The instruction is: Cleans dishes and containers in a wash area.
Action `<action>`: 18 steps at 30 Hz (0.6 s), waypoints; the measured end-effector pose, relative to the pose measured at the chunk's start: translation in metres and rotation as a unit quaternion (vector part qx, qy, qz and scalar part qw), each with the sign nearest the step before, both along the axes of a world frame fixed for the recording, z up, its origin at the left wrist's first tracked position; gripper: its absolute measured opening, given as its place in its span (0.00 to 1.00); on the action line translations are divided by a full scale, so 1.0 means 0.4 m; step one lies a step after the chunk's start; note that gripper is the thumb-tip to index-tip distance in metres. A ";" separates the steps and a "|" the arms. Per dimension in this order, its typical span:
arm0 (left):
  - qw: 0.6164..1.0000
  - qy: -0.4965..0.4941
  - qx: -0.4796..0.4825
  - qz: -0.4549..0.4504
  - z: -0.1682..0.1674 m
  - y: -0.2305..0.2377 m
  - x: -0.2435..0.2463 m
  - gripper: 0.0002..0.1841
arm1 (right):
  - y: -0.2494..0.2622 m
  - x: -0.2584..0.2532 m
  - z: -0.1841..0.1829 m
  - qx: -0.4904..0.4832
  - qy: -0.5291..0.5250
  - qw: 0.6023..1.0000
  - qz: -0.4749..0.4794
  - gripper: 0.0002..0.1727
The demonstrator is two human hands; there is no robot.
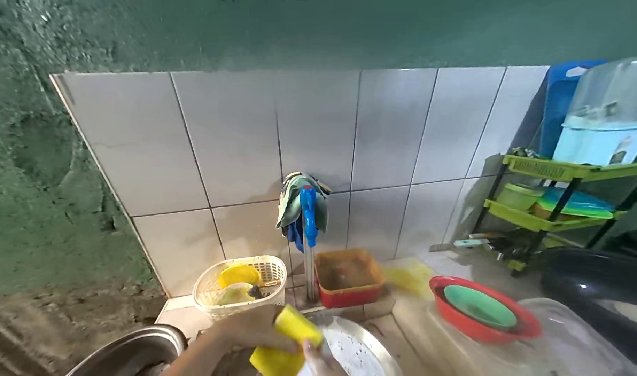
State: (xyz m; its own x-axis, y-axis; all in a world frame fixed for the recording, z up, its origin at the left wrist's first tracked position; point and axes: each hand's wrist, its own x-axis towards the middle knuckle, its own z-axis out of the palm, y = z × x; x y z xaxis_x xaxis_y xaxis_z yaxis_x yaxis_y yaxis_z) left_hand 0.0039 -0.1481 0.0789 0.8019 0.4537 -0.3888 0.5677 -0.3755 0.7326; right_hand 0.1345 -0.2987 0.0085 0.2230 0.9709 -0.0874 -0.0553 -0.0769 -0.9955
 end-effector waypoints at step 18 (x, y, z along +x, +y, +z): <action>0.970 -0.106 0.090 0.197 -0.078 0.071 0.135 0.23 | 0.340 0.242 0.369 0.268 -0.290 0.914 -0.092 0.22</action>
